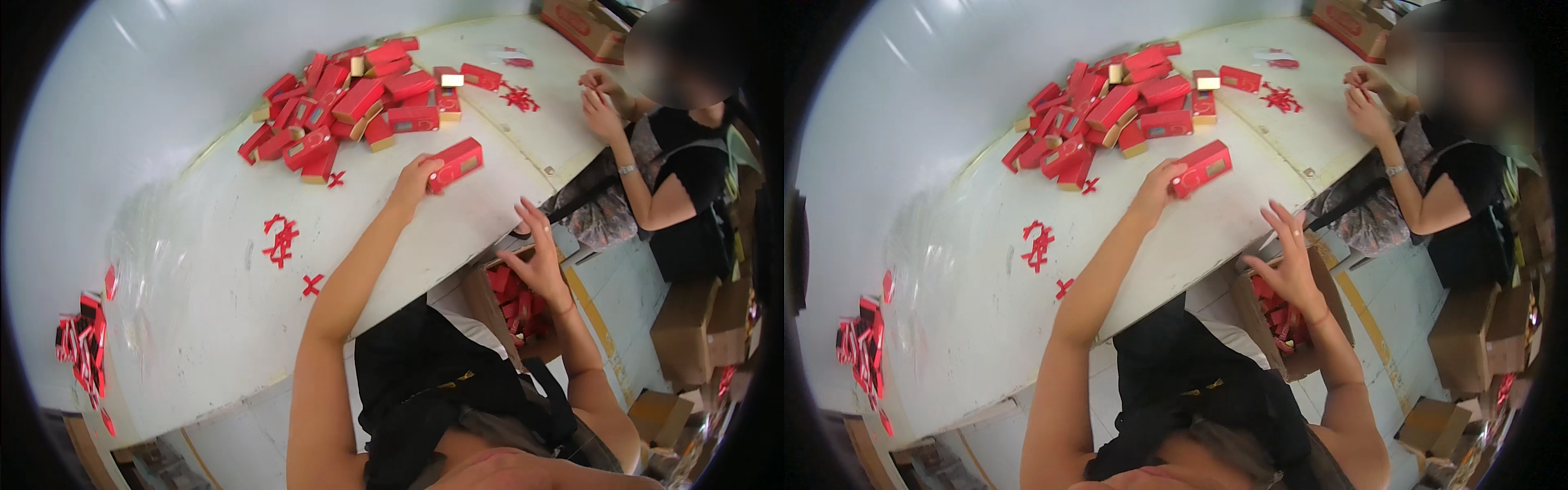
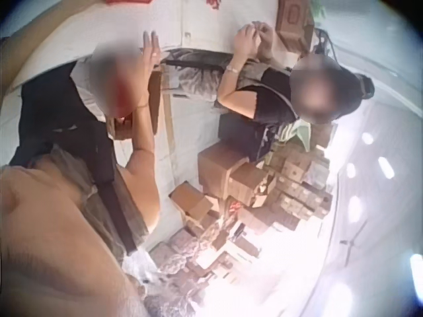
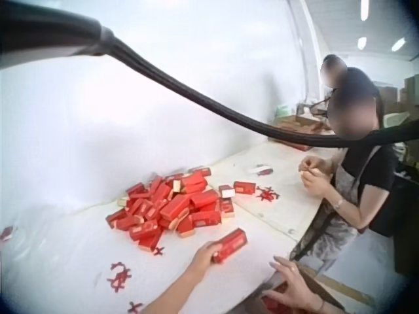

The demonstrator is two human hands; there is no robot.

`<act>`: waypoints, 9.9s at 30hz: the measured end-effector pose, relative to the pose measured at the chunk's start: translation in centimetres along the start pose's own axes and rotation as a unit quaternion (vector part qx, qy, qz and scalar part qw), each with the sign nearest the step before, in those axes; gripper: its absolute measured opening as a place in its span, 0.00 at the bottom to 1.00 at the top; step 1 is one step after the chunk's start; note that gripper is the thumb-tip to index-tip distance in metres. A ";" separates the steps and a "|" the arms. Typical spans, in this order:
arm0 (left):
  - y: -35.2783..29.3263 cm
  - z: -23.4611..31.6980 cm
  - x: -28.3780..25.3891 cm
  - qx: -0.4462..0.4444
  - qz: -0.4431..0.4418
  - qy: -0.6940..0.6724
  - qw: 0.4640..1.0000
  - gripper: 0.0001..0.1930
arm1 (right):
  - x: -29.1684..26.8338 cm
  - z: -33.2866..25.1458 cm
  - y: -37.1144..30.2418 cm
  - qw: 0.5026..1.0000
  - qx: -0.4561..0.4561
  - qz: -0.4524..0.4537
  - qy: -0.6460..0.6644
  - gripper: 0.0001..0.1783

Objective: The person assembles small red rectangular boxes by folding the cardboard flaps and attaching small red decorative pieces to the top. The person handles the boxes one at a time, folding them into shape and placing the finished units on the table.

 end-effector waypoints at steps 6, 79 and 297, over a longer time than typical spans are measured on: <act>-14.8 2.3 -3.2 -0.048 0.078 -0.062 0.994 0.21 | 9.8 -5.0 6.6 0.937 -0.024 -0.087 0.338 0.43; -26.2 2.5 -11.2 -0.054 0.313 0.342 0.884 0.06 | 18.5 -8.7 6.5 0.941 -0.182 -0.199 0.205 0.29; -23.2 2.8 -8.2 0.057 0.287 0.416 0.861 0.05 | 16.7 -12.8 3.1 0.966 -0.148 -0.186 0.098 0.36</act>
Point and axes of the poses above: each hand's wrist, its own y-axis towards the middle knuckle, its own x-axis out of the palm, z = x × y, the point moved 3 cm from there along y, towards the middle knuckle, and after that the axes turned 1 degree about -y, right-handed, at the moved point
